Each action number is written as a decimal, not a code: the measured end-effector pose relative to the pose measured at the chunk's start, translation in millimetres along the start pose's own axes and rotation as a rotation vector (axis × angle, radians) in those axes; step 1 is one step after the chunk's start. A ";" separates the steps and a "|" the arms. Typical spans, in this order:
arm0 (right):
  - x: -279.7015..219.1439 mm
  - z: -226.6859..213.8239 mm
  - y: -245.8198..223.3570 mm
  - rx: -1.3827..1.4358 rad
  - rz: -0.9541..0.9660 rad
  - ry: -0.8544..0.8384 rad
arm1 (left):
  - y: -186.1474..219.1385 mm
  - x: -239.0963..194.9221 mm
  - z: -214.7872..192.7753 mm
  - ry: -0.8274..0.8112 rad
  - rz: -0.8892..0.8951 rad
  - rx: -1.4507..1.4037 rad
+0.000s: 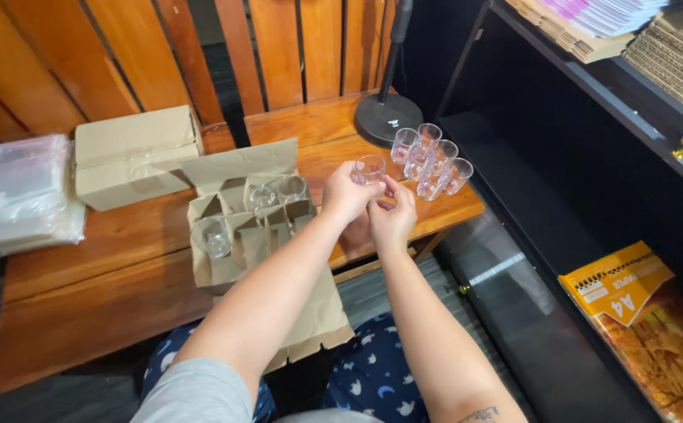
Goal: The person opens a cardboard box containing small clear glasses. They remove each glass one by one and place them on the wooden bench next to the box.
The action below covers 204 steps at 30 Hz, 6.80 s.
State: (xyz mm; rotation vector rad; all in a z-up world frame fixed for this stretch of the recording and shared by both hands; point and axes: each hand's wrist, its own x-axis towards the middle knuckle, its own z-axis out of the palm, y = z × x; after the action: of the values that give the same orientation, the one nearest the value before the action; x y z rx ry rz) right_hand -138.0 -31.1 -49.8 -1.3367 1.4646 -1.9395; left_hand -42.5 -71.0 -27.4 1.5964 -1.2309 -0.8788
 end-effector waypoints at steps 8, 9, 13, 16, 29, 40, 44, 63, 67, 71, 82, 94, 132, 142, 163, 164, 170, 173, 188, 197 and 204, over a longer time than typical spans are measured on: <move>21.3 15.6 30.1 -0.076 0.150 -0.099 | -5.5 56.9 39.7 0.037 -0.020 0.181; 23.8 17.6 31.6 -0.078 0.152 -0.097 | -13.7 67.6 47.1 0.034 -0.021 0.182; 40.1 23.8 40.9 -0.108 0.209 -0.200 | -25.7 93.3 64.1 0.040 -0.018 0.231; 54.3 26.3 58.8 -0.121 0.163 -0.245 | -32.2 110.7 75.0 0.039 -0.010 0.259; 65.5 25.3 60.4 -0.118 0.233 -0.306 | -17.0 118.4 90.2 0.021 0.009 0.285; 61.2 20.9 36.2 -0.102 0.257 -0.322 | -21.9 120.9 94.4 0.032 0.038 0.299; 62.2 21.9 48.6 -0.079 0.249 -0.330 | -11.6 112.1 87.8 -0.028 -0.004 0.331; 35.4 21.1 79.3 0.000 -0.053 -0.208 | 3.2 -3.7 -121.1 -0.067 0.199 -0.144; 15.7 29.1 48.5 -0.043 -0.103 -0.227 | -17.8 -21.7 -184.7 0.116 0.148 0.059; 6.5 44.9 6.7 -0.161 -0.243 -0.307 | -40.7 -36.7 -219.5 0.237 0.119 0.283; -35.2 113.6 -57.0 -0.335 -0.344 -0.727 | -64.1 -36.3 -214.2 0.175 0.147 0.331; -61.6 148.5 -68.0 -0.712 -0.532 -0.884 | -20.8 -49.2 -223.5 0.142 -0.145 0.081; -16.2 67.0 -101.7 0.174 -0.016 -0.580 | 33.5 -67.8 -185.2 -0.009 -0.259 -0.397; 2.9 15.3 -37.2 0.445 0.159 -0.442 | 33.7 -47.7 -92.3 0.030 -0.173 -0.631; 33.5 -31.3 70.0 -0.170 0.077 -0.138 | 1.6 11.0 63.6 0.045 -0.041 0.161; 35.9 -31.0 75.2 -0.185 0.124 -0.158 | 1.6 12.8 67.9 0.046 -0.047 0.184; 35.3 -28.1 61.6 0.063 0.245 -0.218 | -0.3 20.2 77.4 0.115 0.006 0.146; 36.4 -32.1 57.6 0.053 0.250 -0.264 | -4.4 26.9 82.8 0.131 0.013 0.153; 35.9 -34.7 37.4 0.026 0.315 -0.300 | -21.9 45.5 100.9 0.166 -0.011 0.273; 37.3 -31.8 58.1 0.036 0.313 -0.284 | -18.3 37.7 99.1 0.127 0.001 0.238; 37.6 -35.6 73.7 -0.107 0.176 -0.151 | -22.1 30.0 84.4 0.068 -0.091 0.187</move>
State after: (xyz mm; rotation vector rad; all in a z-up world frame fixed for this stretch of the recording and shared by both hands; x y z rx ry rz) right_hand -203.8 -68.8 -98.3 -1.3198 1.5724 -1.6354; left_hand -105.0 -117.6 -76.7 1.8286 -1.2294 -0.7769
